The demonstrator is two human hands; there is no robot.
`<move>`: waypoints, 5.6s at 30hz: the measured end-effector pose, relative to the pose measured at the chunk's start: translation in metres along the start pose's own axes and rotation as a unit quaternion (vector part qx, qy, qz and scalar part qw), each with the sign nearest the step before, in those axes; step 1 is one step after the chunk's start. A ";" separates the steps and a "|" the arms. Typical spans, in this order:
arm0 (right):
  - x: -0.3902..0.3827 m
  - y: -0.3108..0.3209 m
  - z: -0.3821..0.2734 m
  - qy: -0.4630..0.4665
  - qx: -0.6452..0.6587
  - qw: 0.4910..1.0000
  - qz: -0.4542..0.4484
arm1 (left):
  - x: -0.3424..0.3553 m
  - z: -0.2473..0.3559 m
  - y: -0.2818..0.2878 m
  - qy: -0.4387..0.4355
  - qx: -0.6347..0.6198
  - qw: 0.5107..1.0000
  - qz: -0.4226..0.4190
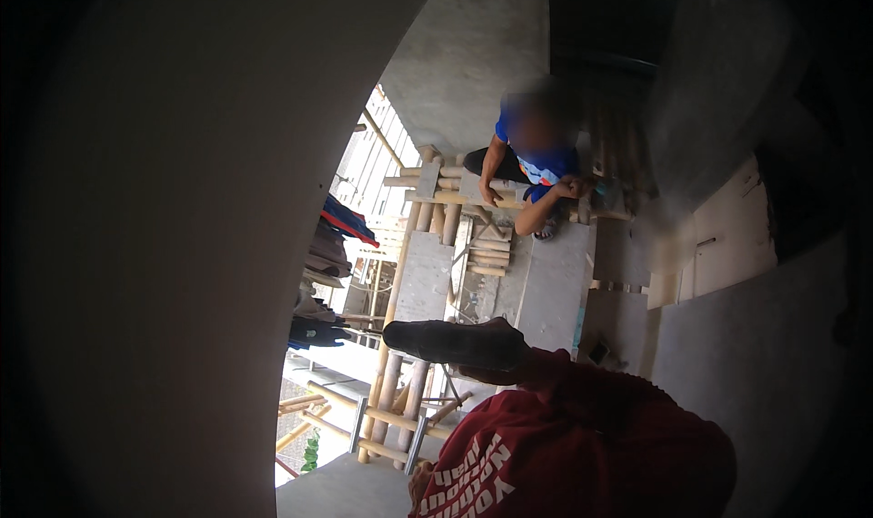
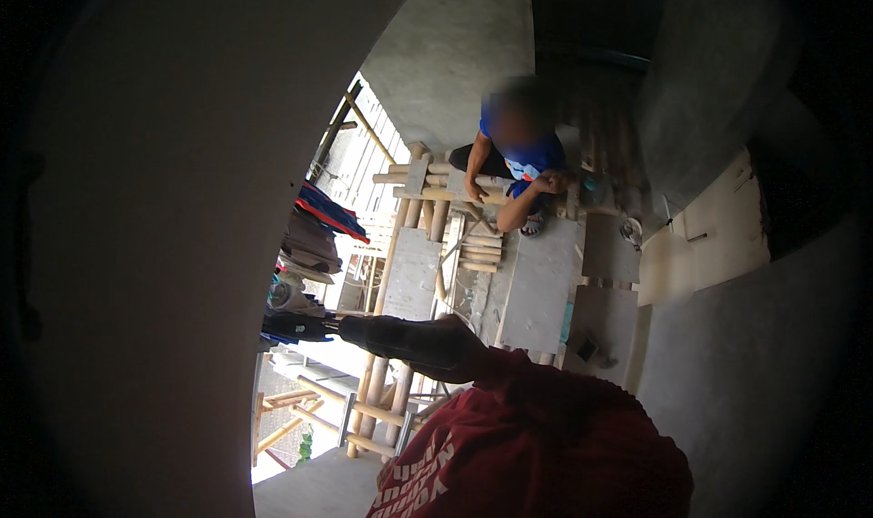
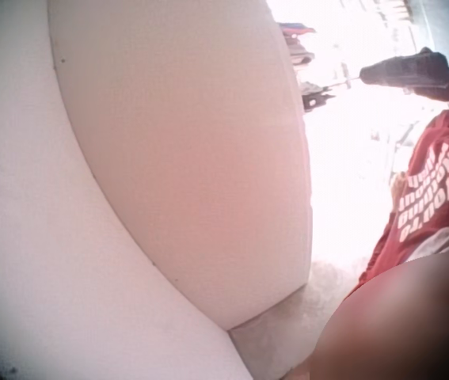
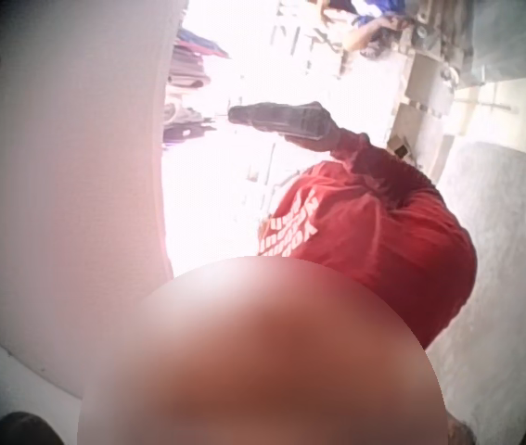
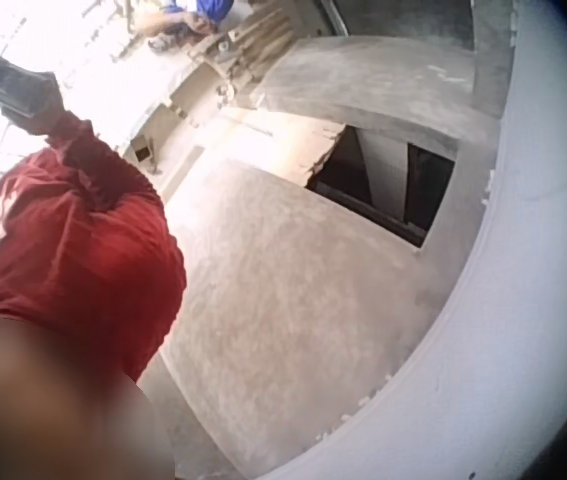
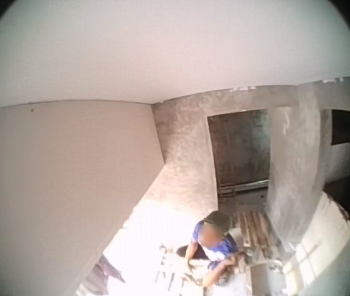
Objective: The person lifts a large white ceiling panel into place with a coworker, then uses a cordless drill to drive screws into the panel to secure it to the ceiling structure. The person repeatedly positions the panel, aligns it, and fastens it with multiple screws.
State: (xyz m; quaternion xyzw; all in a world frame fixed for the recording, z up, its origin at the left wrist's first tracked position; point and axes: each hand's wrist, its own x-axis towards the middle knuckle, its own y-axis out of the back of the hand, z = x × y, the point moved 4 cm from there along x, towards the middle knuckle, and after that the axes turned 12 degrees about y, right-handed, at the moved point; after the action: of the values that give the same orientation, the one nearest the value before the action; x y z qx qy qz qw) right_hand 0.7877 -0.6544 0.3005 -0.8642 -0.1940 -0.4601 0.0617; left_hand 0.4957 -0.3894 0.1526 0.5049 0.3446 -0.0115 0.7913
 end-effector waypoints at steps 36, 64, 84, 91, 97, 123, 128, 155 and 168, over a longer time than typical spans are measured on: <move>0.068 -0.007 0.015 -0.214 0.229 0.928 -0.203 | 0.005 0.197 0.372 -0.351 -0.618 0.685 0.162; 0.099 -0.007 0.026 -0.046 -0.074 0.978 -0.192 | 0.034 0.184 0.396 -0.331 -0.514 0.781 0.130; 0.334 -0.076 -0.062 0.080 0.132 0.987 -0.051 | -0.052 0.221 0.564 -0.598 -0.689 0.408 -0.048; 0.430 -0.120 -0.107 0.171 0.254 0.952 0.012 | -0.072 0.200 0.641 -0.626 -0.712 0.316 -0.044; 0.459 -0.118 -0.153 0.358 -0.026 0.927 -0.110 | -0.074 0.199 0.656 -0.650 -0.675 0.345 0.052; 0.497 -0.107 -0.165 0.435 -0.160 0.857 -0.224 | -0.050 0.183 0.613 -0.576 -0.513 0.533 0.348; 0.500 -0.104 -0.173 0.457 -0.250 0.826 -0.216 | 0.041 0.091 0.387 -0.517 -0.665 0.525 0.122; 0.521 -0.111 -0.211 0.454 -0.144 0.829 -0.295 | 0.087 -0.076 0.289 0.163 -0.239 0.701 0.652; 0.528 -0.126 -0.226 0.479 -0.283 0.796 -0.239 | 0.122 -0.093 0.287 -0.491 -0.841 0.141 0.180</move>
State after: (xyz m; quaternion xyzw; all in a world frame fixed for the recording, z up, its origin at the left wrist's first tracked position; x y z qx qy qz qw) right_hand 0.8288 -0.4562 0.8529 -0.4387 -0.2009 -0.8498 -0.2121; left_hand 0.6440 -0.1332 0.2882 -0.5376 -0.4210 0.1831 0.7073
